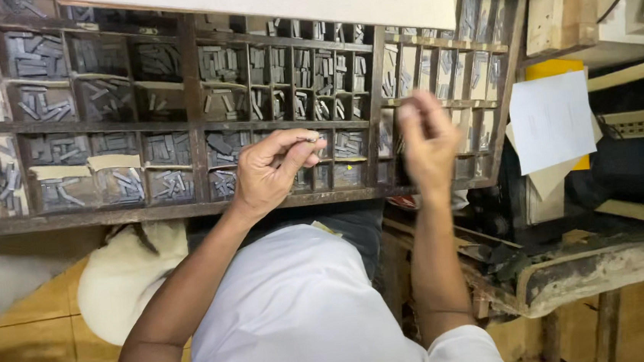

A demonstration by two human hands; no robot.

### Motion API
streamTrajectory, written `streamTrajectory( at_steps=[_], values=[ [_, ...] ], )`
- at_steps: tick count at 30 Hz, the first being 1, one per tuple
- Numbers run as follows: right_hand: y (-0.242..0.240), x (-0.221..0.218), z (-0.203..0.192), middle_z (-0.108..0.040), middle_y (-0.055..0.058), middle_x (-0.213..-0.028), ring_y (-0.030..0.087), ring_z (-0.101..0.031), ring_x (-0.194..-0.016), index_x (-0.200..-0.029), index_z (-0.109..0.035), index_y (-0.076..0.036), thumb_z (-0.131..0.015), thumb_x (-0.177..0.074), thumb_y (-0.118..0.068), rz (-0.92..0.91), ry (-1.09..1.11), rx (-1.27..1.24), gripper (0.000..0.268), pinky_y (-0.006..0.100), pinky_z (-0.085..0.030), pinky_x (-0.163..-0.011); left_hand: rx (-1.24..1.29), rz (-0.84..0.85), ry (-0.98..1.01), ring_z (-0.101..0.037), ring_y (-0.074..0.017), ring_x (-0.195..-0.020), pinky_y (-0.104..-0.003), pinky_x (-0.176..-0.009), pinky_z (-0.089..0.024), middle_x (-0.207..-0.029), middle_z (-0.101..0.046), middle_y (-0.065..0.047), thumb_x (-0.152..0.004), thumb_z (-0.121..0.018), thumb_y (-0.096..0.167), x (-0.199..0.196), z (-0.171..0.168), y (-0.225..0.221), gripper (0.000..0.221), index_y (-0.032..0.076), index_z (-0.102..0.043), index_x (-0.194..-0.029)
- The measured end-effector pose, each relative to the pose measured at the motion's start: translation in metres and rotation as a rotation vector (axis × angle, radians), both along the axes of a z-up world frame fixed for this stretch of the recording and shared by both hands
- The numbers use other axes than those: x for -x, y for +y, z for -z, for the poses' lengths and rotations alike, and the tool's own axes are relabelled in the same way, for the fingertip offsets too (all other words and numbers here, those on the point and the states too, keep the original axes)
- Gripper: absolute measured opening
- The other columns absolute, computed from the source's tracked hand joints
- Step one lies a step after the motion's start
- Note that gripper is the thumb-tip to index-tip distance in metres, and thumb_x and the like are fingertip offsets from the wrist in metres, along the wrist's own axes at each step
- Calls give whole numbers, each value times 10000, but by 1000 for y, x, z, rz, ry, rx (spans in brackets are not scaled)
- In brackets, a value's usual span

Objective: The person selects individual metal letters from a storage case and arranges them by hand onto a mounting board to set a block of type.

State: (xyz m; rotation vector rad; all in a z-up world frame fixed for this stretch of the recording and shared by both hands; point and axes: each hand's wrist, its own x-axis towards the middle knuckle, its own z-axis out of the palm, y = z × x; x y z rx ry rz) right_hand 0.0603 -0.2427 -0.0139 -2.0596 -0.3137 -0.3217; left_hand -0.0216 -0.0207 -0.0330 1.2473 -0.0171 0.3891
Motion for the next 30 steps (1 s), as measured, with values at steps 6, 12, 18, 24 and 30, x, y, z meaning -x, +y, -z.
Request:
streamTrajectory(
  at_steps=[6,12,18,24,30],
  values=[
    [47,40,-8,-766,115,-924,227,-727,-805,-1026,-794,-22,-777,-911,-12,-269,1,-110,117,314,-578,-730,-9,34,-14,-768,-183,-736,-295,-666,-640,-871,-785,-175,-988,-686,47,2,-7,0,142,-26,-747,-1094],
    [70,48,-41,-753,167,-892,241,-718,-770,-1004,-773,39,-771,-892,55,-358,-51,-179,114,322,-571,-674,-25,44,-30,-758,-163,-711,-288,-644,-644,-793,-775,-158,-980,-695,31,2,0,2,147,-14,-756,-1106],
    [71,47,-34,-752,167,-895,234,-709,-755,-1006,-773,43,-778,-890,50,-355,-70,-195,117,323,-561,-657,-24,59,-52,-766,-199,-744,-318,-658,-646,-826,-778,-185,-978,-697,25,5,2,2,160,-19,-766,-1115],
    [70,47,-28,-737,172,-877,257,-708,-773,-977,-764,42,-781,-888,53,-354,-96,-219,91,346,-565,-700,-41,56,-101,-778,-236,-787,-334,-664,-651,-893,-788,-190,-970,-694,2,3,4,2,181,-17,-762,-1137],
    [74,52,-22,-697,156,-906,326,-700,-880,-964,-701,-10,-689,-969,-44,-346,-34,-276,37,421,-556,-808,-260,42,-132,-779,-313,-760,-404,-569,-634,-924,-789,-204,-919,-735,-33,1,-3,10,167,-35,-785,-1079]
  ],
)
